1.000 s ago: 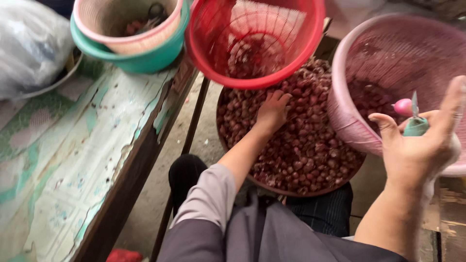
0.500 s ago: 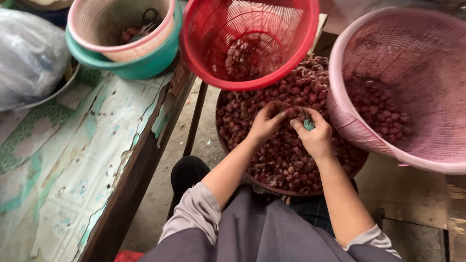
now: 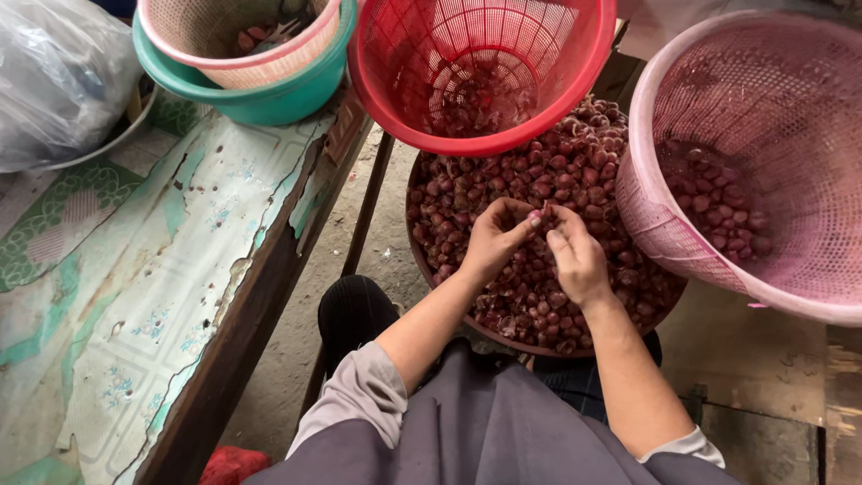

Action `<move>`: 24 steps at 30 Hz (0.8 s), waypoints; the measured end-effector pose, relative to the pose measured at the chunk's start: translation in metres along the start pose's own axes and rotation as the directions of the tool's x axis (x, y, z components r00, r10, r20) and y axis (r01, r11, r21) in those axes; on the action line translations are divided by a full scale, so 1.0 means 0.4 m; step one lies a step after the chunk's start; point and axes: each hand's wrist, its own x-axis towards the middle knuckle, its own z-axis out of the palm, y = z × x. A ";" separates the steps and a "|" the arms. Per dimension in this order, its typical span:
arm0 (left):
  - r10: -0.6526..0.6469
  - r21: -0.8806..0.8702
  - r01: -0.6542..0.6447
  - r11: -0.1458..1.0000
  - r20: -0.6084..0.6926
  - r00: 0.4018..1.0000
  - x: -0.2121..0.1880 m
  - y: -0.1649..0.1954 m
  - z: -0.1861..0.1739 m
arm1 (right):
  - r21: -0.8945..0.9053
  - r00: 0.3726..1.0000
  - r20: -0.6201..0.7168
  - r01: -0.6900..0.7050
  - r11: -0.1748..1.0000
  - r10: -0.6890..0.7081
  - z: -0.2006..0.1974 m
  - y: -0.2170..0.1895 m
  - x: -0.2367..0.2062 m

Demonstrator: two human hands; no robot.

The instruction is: The person sits cross-legged and repeatedly picks small red onions from a large brown basin, peels off the dry outer skins by hand, and places the peeled onions into a pink mesh basket. The peeled skins remain in the basin. The person continues this cycle throughout the clip.

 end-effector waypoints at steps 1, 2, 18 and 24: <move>0.004 -0.001 -0.004 1.000 -0.008 1.000 -0.002 -0.001 0.002 | -0.031 1.000 -0.009 0.004 1.000 -0.004 0.004 -0.004 -0.009; 0.011 -0.001 -0.011 1.000 -0.015 1.000 -0.003 -0.001 0.003 | -0.061 1.000 -0.019 0.012 0.998 -0.013 0.008 -0.007 -0.013; 0.132 0.382 -0.121 0.916 0.000 0.991 -0.043 0.000 0.016 | 0.220 0.997 -0.023 0.072 0.973 -0.069 0.071 0.126 0.004; 0.071 0.081 -0.074 0.994 0.034 0.997 -0.043 -0.020 -0.005 | -0.115 0.999 -0.045 -0.034 0.993 0.029 0.034 0.125 0.025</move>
